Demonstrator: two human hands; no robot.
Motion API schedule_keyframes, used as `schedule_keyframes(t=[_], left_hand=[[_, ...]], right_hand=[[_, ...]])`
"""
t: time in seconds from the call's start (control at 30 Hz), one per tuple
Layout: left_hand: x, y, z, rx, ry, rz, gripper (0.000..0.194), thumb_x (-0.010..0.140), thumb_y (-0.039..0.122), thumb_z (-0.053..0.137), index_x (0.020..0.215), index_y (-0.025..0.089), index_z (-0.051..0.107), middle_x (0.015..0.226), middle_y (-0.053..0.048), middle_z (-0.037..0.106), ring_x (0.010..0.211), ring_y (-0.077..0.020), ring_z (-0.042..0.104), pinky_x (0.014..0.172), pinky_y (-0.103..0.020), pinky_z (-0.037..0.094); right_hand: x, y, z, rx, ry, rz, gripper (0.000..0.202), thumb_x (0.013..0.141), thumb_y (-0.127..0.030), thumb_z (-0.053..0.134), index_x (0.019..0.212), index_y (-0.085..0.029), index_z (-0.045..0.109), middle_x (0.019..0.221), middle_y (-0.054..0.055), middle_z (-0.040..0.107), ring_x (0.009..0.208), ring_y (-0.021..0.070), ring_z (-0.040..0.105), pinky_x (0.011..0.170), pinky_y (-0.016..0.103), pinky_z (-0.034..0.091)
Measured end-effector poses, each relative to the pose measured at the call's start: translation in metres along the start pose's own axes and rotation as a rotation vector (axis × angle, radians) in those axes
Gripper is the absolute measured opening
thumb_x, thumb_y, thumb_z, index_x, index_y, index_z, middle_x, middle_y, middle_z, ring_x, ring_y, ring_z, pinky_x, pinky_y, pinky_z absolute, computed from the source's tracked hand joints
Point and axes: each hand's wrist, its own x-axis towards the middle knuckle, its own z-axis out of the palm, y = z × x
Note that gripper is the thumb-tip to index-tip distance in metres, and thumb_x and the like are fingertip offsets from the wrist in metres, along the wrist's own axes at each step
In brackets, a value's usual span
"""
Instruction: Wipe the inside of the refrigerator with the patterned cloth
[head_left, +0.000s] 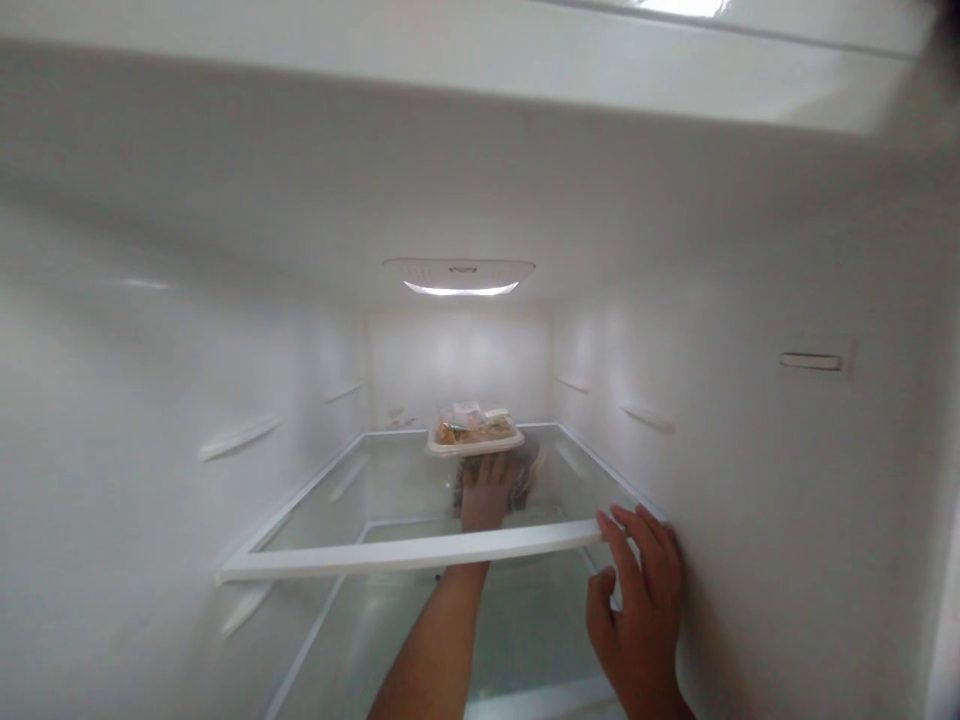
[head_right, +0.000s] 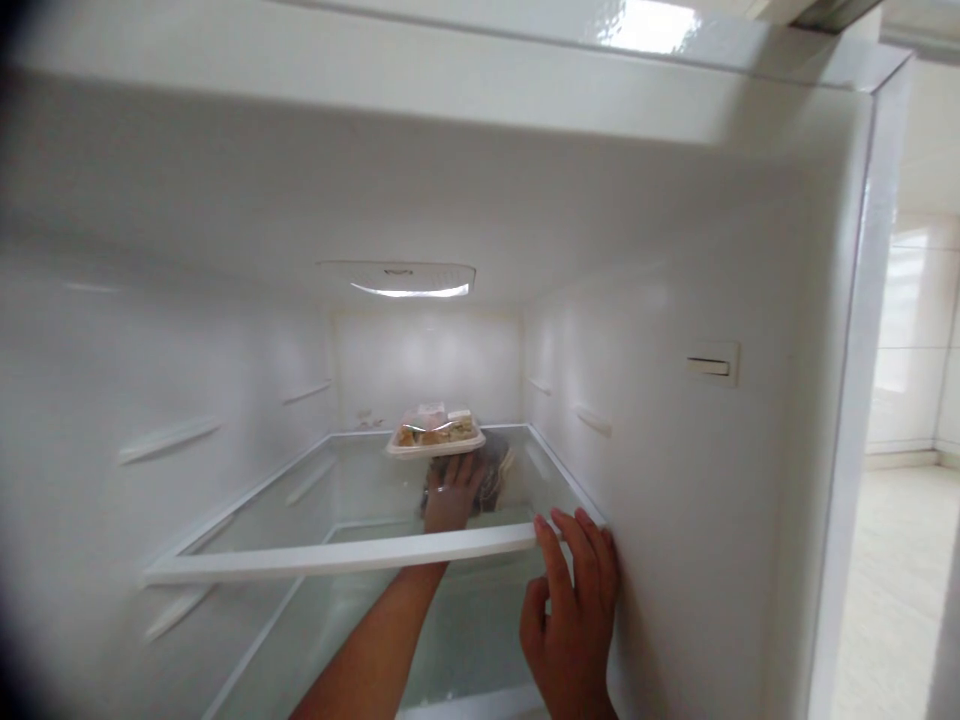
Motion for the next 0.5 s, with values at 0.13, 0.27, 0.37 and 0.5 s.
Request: schedule_keyframes(t=[0.13, 0.27, 0.37, 0.5], left_hand=[[-0.028, -0.055, -0.008, 0.066, 0.019, -0.140, 0.057, 0.094, 0.010, 0.041, 0.146, 0.031, 0.052, 0.155, -0.014, 0.052, 0.144, -0.0381, 0.044, 0.108, -0.070, 0.045], [-0.056, -0.116, -0.015, 0.047, 0.180, -0.420, 0.053, 0.091, 0.010, 0.041, 0.140, 0.024, 0.059, 0.161, -0.016, 0.043, 0.145, -0.0413, 0.041, 0.098, -0.062, 0.055], [-0.061, -0.135, -0.016, 0.017, 0.262, -0.493, 0.054, 0.083, 0.009, 0.054, 0.137, 0.016, 0.061, 0.158, -0.018, 0.046, 0.141, -0.0384, 0.046, 0.108, -0.055, 0.050], [-0.042, -0.113, -0.008, -0.021, 0.393, -0.615, 0.078, 0.080, 0.043, 0.068, 0.142, 0.001, 0.048, 0.149, -0.029, 0.047, 0.138, -0.0427, 0.045, 0.115, -0.058, 0.041]], right_hand=[[-0.001, 0.002, 0.000, 0.008, -0.004, -0.001, 0.054, 0.085, -0.004, 0.045, 0.136, -0.019, 0.053, 0.129, 0.014, 0.060, 0.138, 0.0310, 0.046, 0.115, 0.065, 0.038], [-0.002, 0.001, 0.002, 0.020, 0.019, 0.014, 0.053, 0.084, -0.004, 0.046, 0.134, -0.019, 0.055, 0.128, 0.014, 0.061, 0.137, 0.0307, 0.047, 0.115, 0.064, 0.039], [-0.001, -0.001, 0.005, 0.024, 0.038, 0.024, 0.051, 0.084, -0.004, 0.046, 0.132, -0.019, 0.056, 0.126, 0.014, 0.062, 0.137, 0.0304, 0.047, 0.116, 0.065, 0.037], [-0.001, -0.003, 0.007, 0.037, 0.067, 0.035, 0.049, 0.084, -0.004, 0.046, 0.130, -0.017, 0.056, 0.125, 0.014, 0.062, 0.137, 0.0305, 0.047, 0.116, 0.064, 0.037]])
